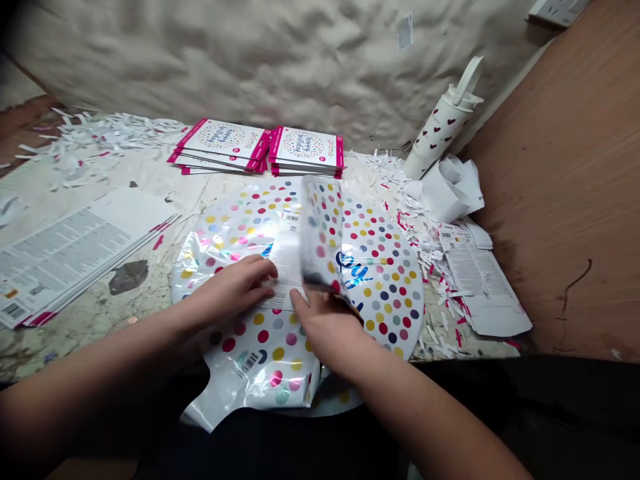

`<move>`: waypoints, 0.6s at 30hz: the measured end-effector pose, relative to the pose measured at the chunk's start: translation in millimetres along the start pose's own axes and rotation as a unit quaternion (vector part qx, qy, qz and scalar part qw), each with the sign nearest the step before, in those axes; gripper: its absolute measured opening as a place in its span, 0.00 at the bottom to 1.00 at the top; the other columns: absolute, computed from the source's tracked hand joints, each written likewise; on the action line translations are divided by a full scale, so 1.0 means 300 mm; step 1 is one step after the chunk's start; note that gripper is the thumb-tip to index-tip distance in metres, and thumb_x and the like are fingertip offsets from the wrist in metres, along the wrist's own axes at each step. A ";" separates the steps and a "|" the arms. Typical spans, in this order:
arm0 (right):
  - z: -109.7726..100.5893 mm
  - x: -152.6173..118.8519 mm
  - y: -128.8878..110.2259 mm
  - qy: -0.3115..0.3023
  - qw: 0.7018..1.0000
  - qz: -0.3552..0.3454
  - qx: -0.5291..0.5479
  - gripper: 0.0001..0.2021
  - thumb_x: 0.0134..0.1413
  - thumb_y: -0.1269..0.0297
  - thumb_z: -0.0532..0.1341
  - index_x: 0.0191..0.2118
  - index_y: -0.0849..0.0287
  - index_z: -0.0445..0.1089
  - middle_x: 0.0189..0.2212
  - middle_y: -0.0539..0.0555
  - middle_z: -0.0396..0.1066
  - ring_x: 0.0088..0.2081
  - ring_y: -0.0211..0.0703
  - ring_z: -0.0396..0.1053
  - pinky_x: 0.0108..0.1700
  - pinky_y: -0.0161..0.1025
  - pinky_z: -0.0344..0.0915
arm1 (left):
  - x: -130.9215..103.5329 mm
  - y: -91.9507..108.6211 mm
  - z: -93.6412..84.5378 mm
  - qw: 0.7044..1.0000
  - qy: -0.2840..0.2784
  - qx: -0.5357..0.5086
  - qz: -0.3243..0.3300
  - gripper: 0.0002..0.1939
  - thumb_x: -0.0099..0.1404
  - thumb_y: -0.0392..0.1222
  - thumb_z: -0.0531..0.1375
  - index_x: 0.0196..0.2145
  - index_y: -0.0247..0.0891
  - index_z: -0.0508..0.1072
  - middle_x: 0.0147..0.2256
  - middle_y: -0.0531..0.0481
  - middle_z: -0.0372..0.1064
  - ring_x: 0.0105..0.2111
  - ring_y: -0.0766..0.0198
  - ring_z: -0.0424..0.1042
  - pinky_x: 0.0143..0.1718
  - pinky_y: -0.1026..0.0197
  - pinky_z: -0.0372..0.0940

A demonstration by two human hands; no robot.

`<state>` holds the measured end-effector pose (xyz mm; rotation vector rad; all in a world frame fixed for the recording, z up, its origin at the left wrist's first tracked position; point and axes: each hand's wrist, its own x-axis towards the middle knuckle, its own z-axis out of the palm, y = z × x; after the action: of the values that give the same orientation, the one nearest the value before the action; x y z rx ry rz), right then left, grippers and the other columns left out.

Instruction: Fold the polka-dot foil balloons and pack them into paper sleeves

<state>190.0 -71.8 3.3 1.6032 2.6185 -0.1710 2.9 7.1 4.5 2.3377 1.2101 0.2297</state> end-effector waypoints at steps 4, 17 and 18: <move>-0.004 0.009 -0.015 0.026 0.993 0.006 -0.111 0.26 0.52 0.78 0.51 0.58 0.70 0.56 0.51 0.72 0.64 0.44 0.57 0.70 0.40 0.46 0.70 | -0.081 0.055 -0.016 0.977 -0.071 -0.193 -0.048 0.12 0.62 0.47 0.52 0.30 0.37 0.70 0.28 0.50 0.67 0.27 0.63 0.67 0.29 0.62 0.60; 0.025 -0.007 -0.079 0.325 0.941 -0.011 -0.096 0.16 0.56 0.78 0.50 0.47 0.76 0.69 0.44 0.69 0.71 0.46 0.51 0.70 0.46 0.41 0.70 | -0.094 0.126 0.079 0.637 0.091 -0.724 -0.248 0.08 0.54 0.39 0.66 0.31 0.35 0.71 0.27 0.51 0.72 0.29 0.67 0.72 0.32 0.67 0.68; 0.019 -0.008 -0.076 0.324 0.942 -0.008 -0.083 0.16 0.56 0.79 0.49 0.48 0.75 0.68 0.44 0.69 0.71 0.47 0.51 0.70 0.46 0.41 0.69 | -0.097 0.130 0.082 0.623 0.096 -0.740 -0.234 0.07 0.55 0.40 0.64 0.32 0.36 0.72 0.28 0.51 0.72 0.31 0.67 0.72 0.34 0.65 0.68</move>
<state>170.7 -84.8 -0.7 1.8077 2.9755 0.6776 22.7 -43.5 5.0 0.5208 0.9531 0.8803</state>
